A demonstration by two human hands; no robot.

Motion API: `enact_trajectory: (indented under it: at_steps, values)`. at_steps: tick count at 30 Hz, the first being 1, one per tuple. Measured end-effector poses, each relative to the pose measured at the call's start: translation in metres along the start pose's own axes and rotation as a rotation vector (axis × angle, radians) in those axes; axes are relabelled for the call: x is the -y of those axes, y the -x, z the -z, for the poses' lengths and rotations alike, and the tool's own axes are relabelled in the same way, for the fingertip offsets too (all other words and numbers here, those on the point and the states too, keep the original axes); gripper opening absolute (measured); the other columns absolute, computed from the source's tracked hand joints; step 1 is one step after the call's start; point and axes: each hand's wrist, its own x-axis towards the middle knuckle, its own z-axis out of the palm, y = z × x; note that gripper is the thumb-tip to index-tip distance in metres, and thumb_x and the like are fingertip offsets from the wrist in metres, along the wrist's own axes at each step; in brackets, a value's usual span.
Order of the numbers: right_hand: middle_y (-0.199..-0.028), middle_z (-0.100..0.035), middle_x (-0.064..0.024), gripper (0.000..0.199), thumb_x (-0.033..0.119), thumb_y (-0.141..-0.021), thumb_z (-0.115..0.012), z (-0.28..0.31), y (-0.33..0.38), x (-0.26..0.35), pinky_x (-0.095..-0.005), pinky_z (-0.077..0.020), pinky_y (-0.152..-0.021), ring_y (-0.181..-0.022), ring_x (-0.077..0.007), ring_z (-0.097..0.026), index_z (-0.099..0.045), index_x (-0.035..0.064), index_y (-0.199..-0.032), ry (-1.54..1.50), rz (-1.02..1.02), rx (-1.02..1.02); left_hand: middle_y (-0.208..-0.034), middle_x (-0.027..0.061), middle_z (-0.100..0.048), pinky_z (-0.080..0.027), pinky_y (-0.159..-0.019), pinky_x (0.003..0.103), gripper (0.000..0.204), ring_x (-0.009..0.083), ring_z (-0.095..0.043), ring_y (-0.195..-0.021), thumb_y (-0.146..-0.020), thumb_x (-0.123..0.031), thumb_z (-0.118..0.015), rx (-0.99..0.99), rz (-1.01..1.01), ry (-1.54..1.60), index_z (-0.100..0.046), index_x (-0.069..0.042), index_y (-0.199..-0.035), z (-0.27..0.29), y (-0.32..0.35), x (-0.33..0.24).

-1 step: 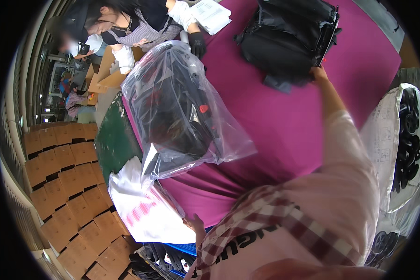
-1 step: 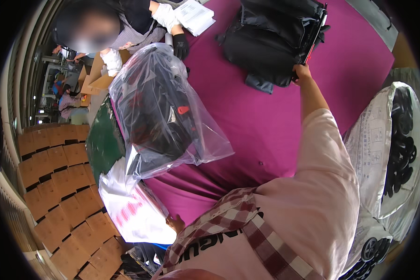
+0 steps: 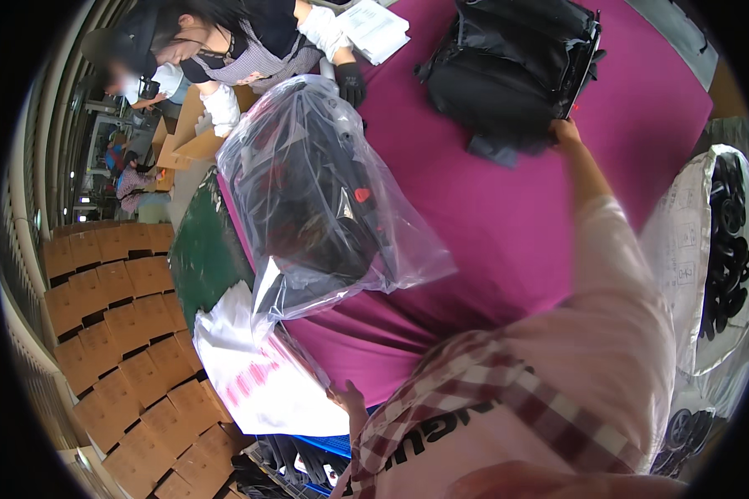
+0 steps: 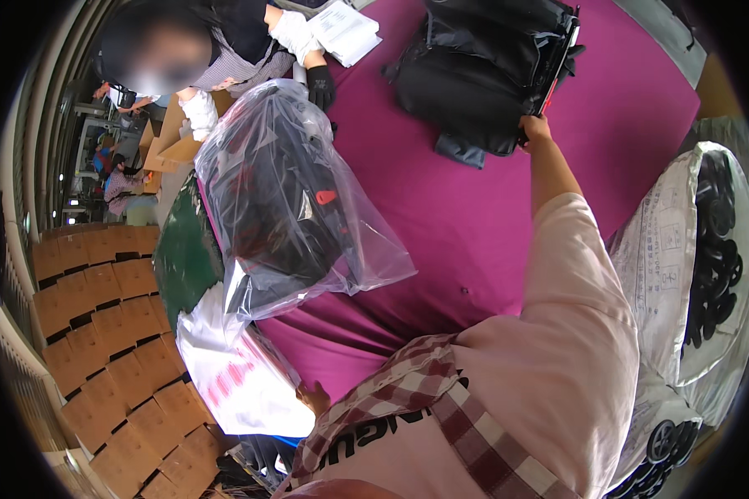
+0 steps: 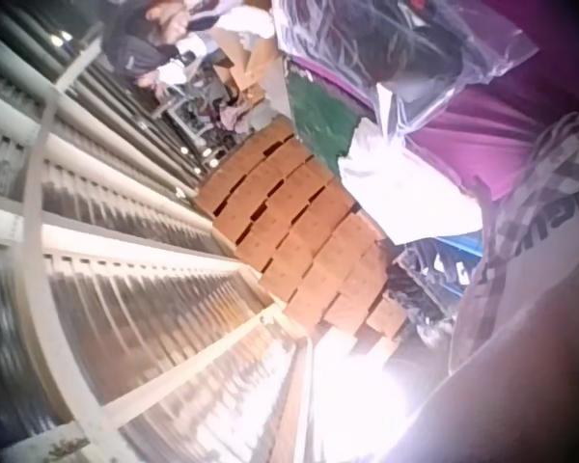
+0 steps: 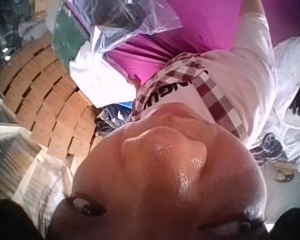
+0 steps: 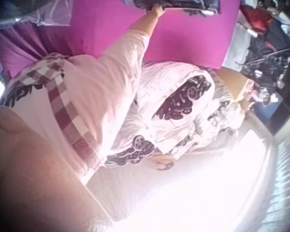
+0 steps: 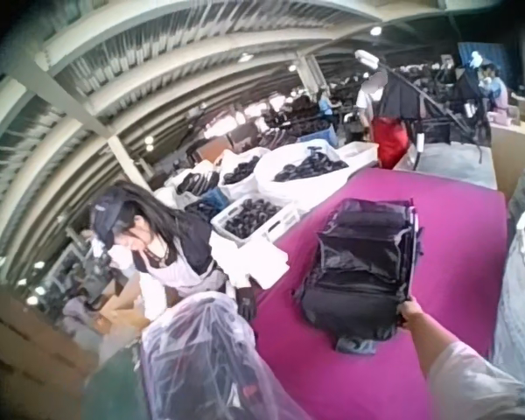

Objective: The person assembles baby strollers by attaching wheels to the base frame, inserting a paper insert, and placing the completed unit into a plastic bag. The process is repeated for multiple strollers on a pink-covered table in a warehouse setting.

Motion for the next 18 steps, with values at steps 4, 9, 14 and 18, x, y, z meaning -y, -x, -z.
enact_trajectory:
  at_steps: [4,9,14,18]
  values:
    - [-0.09,-0.053,-0.0122,0.057,0.005,-0.063,-0.058,0.013,-0.032,-0.056,-0.044,-0.0447,-0.047,-0.07,-0.0263,-0.055,-0.042,0.0142,-0.117,0.139,0.155,-0.005,-0.138,0.0291,-0.033,-0.034,-0.103,0.055,0.052,0.0474,-0.033,-0.128,-0.087,-0.024,-0.061,-0.067,-0.136,0.034,-0.044,-0.002,-0.131,0.006,-0.021,-0.053]
    - [-0.092,-0.053,-0.0107,0.063,0.002,-0.063,-0.058,-0.002,0.081,-0.111,-0.0407,-0.0432,-0.048,-0.071,-0.0256,-0.055,-0.039,0.0168,-0.121,-0.123,0.03,0.091,-0.137,0.0262,-0.036,-0.035,-0.103,0.053,0.045,0.0442,-0.033,-0.129,-0.089,-0.018,-0.059,-0.139,-0.237,0.238,-0.047,-0.002,-0.129,0.037,-0.032,-0.105]
    - [-0.09,-0.053,-0.0096,0.067,0.001,-0.067,-0.06,0.057,0.173,-0.175,-0.0348,-0.0433,-0.045,-0.063,-0.0221,-0.055,-0.034,0.0208,-0.126,-0.056,0.039,0.125,-0.134,0.0251,-0.042,-0.045,-0.093,0.045,0.037,0.0376,-0.045,-0.118,-0.089,-0.014,-0.058,-0.091,-0.585,0.453,-0.051,0.001,-0.123,0.037,-0.065,-0.144]
    - [-0.089,-0.054,-0.0096,0.076,-0.003,-0.068,-0.059,0.105,0.288,-0.194,-0.0314,-0.0431,-0.045,-0.06,-0.0199,-0.055,-0.031,0.0207,-0.134,-0.003,-0.048,0.119,-0.126,0.022,-0.051,-0.046,-0.092,0.041,0.027,0.0367,-0.051,-0.115,-0.089,-0.009,-0.057,0.097,-0.799,0.682,-0.057,0.002,-0.114,0.02,-0.062,-0.175]
